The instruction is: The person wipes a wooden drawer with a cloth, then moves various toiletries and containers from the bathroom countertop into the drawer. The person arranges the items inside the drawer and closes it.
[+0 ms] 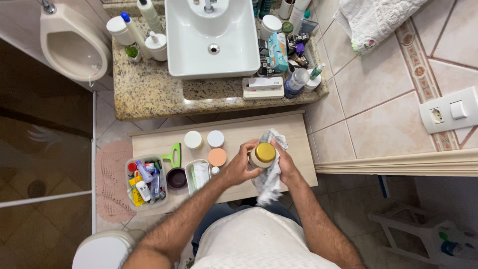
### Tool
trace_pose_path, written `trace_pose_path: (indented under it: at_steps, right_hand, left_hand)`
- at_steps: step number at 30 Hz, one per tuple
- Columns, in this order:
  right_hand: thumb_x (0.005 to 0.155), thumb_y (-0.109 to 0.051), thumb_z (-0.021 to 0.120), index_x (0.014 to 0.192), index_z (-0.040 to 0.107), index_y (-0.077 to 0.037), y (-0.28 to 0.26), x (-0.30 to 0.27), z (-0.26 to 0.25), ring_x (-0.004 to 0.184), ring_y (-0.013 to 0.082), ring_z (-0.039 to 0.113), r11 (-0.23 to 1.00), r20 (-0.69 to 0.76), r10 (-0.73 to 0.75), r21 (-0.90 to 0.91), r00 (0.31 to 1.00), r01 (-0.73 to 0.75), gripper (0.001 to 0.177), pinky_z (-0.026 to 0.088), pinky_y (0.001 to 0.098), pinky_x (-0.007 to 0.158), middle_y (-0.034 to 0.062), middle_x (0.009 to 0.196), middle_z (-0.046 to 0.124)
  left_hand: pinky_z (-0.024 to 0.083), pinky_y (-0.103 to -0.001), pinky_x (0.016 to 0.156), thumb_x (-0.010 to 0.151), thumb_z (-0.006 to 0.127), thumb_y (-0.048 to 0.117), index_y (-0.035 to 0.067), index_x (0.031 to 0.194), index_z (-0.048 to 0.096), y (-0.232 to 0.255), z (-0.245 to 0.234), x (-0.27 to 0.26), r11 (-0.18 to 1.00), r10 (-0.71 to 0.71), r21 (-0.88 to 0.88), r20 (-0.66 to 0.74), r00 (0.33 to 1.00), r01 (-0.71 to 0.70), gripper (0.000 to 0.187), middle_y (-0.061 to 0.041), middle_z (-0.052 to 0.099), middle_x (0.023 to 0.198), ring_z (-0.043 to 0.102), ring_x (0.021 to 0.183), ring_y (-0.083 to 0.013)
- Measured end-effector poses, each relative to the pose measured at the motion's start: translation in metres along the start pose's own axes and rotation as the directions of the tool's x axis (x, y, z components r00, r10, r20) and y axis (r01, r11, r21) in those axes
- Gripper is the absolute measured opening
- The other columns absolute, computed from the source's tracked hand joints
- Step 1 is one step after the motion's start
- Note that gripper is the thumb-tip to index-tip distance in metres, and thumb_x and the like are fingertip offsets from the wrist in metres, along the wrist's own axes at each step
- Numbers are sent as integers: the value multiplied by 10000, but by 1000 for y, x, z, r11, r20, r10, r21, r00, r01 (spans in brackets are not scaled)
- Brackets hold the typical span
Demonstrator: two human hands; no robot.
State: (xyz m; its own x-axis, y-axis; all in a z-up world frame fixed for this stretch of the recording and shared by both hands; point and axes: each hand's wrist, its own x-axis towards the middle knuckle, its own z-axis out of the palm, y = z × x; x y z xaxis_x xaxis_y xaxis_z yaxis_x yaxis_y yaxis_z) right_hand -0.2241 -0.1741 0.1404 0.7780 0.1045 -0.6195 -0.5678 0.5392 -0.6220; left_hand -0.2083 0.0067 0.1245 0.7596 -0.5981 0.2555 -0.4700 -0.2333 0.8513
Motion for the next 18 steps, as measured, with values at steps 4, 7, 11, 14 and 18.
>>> trace_pose_path:
  at_steps: [4, 7, 11, 14, 18]
  right_hand:
    - [864, -430, 516, 1109, 574, -23, 9, 5, -15, 824, 179, 657, 977, -103, 108, -175, 989, -124, 478, 543, 317, 726, 99, 940, 666]
    - [878, -410, 518, 1106, 563, -33, 33, 18, -24, 815, 184, 650, 995, -130, 15, -97, 991, -28, 443, 541, 335, 715, 92, 938, 653]
    - [890, -397, 496, 1057, 579, -22, 58, 25, -40, 783, 211, 658, 1000, -83, -16, 16, 996, 17, 419, 559, 375, 688, 97, 907, 650]
    - [881, -406, 473, 1072, 574, -33, 74, 20, -54, 815, 244, 655, 997, -63, 43, 73, 997, -39, 431, 561, 393, 713, 117, 930, 655]
    - [876, -423, 397, 1198, 533, -52, 76, 11, -70, 972, 228, 644, 998, -189, 63, -6, 980, -65, 510, 550, 384, 825, 129, 1088, 637]
  left_hand:
    - [441, -410, 935, 589, 811, 292, 51, 1264, 393, 2, -10, 7, 988, -153, 6, 189, 970, 154, 830, -176, 539, 1125, 533, 1089, -333]
    - [452, -416, 914, 532, 836, 298, 70, 1168, 488, -15, 2, 18, 990, -128, 66, 89, 988, 123, 761, -157, 563, 1083, 550, 1043, -342]
    - [460, -426, 883, 534, 849, 282, 90, 1119, 485, -79, 17, 30, 947, -265, 171, -69, 962, 273, 715, -148, 564, 1079, 551, 1033, -358]
    - [455, -434, 864, 595, 778, 180, 106, 1290, 409, -142, 26, 41, 882, -351, 323, -33, 936, 342, 791, -158, 518, 1178, 535, 1013, -387]
    - [440, -419, 901, 601, 722, 16, 89, 1215, 395, -230, 39, 48, 725, -545, 565, 121, 830, 394, 699, -146, 462, 1251, 502, 1087, -360]
